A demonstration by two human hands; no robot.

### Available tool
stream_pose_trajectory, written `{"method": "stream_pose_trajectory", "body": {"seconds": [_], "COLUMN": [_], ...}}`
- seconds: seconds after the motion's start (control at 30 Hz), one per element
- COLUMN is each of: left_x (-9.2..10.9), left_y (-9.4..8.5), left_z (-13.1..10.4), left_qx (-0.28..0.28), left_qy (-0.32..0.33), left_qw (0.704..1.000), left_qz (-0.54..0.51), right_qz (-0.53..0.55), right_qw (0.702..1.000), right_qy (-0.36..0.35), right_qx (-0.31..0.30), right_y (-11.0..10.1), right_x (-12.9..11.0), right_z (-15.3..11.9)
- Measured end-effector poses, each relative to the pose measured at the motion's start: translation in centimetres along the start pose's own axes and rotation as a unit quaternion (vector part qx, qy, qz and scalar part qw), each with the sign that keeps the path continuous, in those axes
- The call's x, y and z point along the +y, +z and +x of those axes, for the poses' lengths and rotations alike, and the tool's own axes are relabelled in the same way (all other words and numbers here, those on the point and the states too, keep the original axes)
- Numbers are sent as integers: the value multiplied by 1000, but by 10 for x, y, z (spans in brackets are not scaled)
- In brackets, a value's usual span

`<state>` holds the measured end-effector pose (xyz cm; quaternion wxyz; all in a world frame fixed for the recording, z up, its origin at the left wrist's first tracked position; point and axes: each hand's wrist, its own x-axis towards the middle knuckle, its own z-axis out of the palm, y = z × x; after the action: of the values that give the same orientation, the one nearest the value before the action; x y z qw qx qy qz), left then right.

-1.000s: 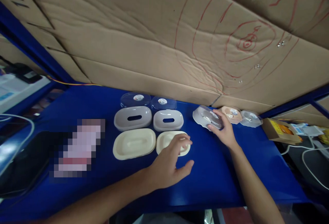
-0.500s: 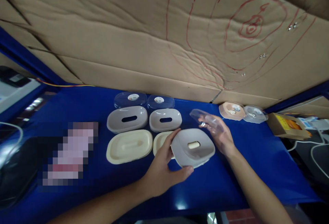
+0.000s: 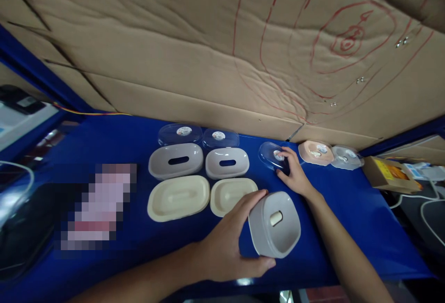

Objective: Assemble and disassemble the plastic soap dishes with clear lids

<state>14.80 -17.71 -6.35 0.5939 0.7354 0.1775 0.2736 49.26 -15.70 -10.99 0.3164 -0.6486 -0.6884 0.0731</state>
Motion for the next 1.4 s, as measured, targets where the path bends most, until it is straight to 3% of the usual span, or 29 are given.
{"method": "stream_pose_trajectory", "body": {"seconds": [0.33, 0.67, 0.77, 0.87, 0.97, 1.07, 1.4], "left_x": [6, 5, 3, 4, 6, 5, 2], "left_y": [0, 0, 2, 2, 0, -2, -4], "left_z": [1, 4, 3, 4, 7, 10, 9], "left_qx": [-36, -25, -1, 35, 70, 99, 93], "left_qy": [24, 29, -4, -48, -84, -95, -90], "left_qw": [999, 999, 998, 989, 973, 962, 964], "left_qz": [-14, -17, -57, -133, -201, -236, -233], "right_qz": [-44, -6, 11, 134, 250, 203, 236], "right_qw": [994, 998, 999, 990, 951, 938, 944], "right_qy": [56, 11, 15, 3, -53, -98, -106], "right_qx": [79, -55, -46, -52, -175, -262, -202], "right_y": [-1, 10, -1, -22, -41, -46, -37], "right_x": [10, -15, -27, -56, -92, -116, -117], "right_z": [-6, -6, -5, -10, -18, -26, -27]}}
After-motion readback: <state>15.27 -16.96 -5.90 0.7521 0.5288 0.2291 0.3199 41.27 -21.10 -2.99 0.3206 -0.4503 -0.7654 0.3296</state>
